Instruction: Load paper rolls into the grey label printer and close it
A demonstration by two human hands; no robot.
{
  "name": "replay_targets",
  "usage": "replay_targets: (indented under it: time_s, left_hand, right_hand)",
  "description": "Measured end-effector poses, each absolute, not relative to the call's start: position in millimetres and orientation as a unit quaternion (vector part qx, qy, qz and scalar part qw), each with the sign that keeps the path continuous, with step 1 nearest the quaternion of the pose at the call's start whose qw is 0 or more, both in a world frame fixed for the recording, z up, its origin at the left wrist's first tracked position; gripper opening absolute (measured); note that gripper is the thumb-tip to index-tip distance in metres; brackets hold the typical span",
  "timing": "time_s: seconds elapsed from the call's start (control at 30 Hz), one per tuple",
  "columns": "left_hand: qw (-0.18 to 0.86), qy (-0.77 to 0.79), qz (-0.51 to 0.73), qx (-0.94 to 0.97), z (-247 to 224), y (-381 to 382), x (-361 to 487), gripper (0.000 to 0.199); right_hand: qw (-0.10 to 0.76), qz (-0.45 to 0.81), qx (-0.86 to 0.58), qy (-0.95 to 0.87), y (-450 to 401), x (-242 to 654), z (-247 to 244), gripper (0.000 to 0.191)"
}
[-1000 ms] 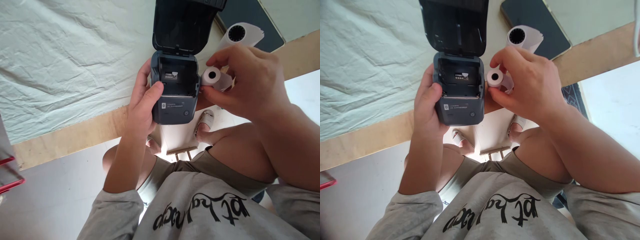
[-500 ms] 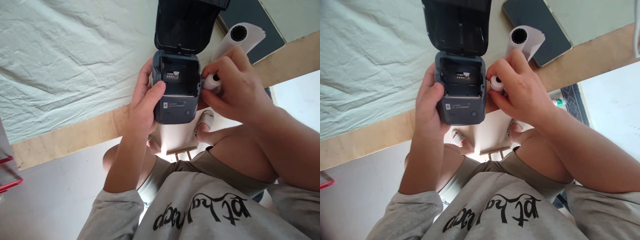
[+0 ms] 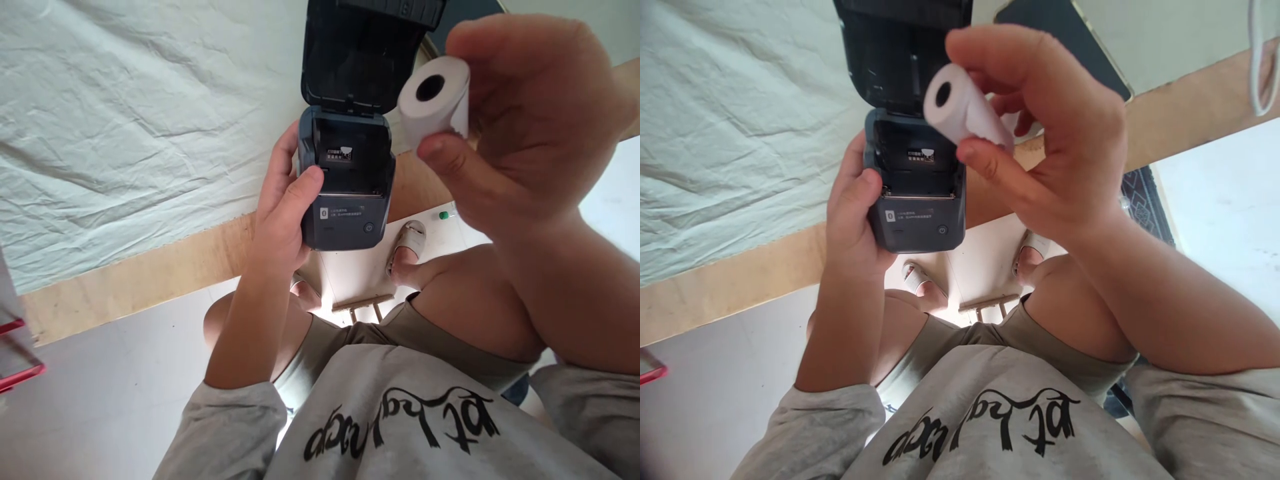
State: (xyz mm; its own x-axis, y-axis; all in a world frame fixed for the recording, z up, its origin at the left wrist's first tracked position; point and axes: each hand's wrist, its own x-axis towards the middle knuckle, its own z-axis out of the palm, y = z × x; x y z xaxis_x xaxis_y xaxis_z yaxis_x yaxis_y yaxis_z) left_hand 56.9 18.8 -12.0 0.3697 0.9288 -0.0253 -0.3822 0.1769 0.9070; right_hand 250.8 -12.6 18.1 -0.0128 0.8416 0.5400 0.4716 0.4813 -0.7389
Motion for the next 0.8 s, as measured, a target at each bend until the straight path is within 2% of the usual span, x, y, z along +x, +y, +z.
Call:
replay_targets:
  time_s: [0.07, 0.27, 0.43, 0.63, 0.8]
  left_hand:
    - [0.688, 0.322, 0.468, 0.452, -12, 19, 56, 0.031]
    - [0.7, 0.3, 0.474, 0.441, -16, 20, 56, 0.034]
    - [0.712, 0.266, 0.482, 0.436, -19, 21, 54, 0.035]
    - [0.716, 0.26, 0.49, 0.423, -14, 18, 56, 0.034]
    - [0.7, 0.275, 0.456, 0.476, -18, 18, 51, 0.051]
  right_hand:
    - [0.501, 0.187, -0.468, -0.703, -12, 244, 21, 0.042]
    - [0.375, 0.044, -0.513, -0.771, -6, 223, 27, 0.01]
    - [0.323, 0.047, -0.565, -0.758, -1, 221, 22, 0.007]
    - [0.342, 0.031, -0.503, -0.793, -11, 221, 22, 0.004]
    - [0.339, 0.003, -0.418, -0.843, -18, 222, 18, 0.008]
